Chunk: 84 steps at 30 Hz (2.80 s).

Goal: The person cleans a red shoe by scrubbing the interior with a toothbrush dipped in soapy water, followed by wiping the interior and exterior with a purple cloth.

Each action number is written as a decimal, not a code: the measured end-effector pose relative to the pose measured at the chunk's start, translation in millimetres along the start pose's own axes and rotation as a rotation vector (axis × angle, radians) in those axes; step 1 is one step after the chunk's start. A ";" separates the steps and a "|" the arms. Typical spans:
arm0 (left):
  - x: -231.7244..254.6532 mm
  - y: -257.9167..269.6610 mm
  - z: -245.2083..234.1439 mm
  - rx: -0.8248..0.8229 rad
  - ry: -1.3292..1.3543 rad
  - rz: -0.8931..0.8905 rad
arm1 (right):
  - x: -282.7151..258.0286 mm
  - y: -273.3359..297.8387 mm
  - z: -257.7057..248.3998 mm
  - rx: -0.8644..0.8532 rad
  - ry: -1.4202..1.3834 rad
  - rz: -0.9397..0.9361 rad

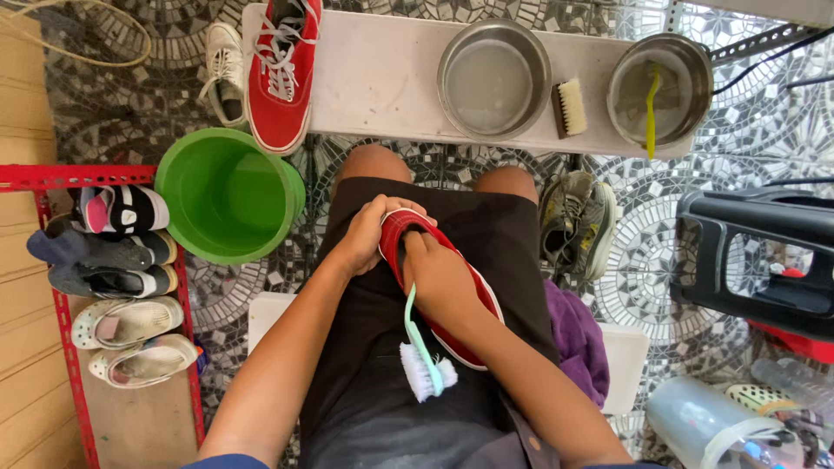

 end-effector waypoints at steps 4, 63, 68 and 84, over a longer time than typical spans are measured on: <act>-5.9 3.8 -1.8 0.017 0.012 -0.005 | 1.2 24.0 -31.6 -0.093 0.053 -0.001; 152.2 63.4 67.8 -0.143 0.566 0.171 | 189.2 -203.7 -100.3 0.515 -0.253 0.288; 132.3 78.2 30.0 -0.141 0.572 0.111 | 185.9 -227.7 -87.5 0.517 -0.201 0.225; 95.6 66.9 14.2 -0.166 0.575 0.040 | 395.5 -146.9 -177.2 0.804 0.032 0.316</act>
Point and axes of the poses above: each hand's wrist, its own y-axis away from the middle knuckle, its own z-axis out of the palm, x = y × z, the point moved 2 cm from there along -y, towards the middle knuckle, and after that the axes turned 14 degrees about z, right-handed, at the moved point
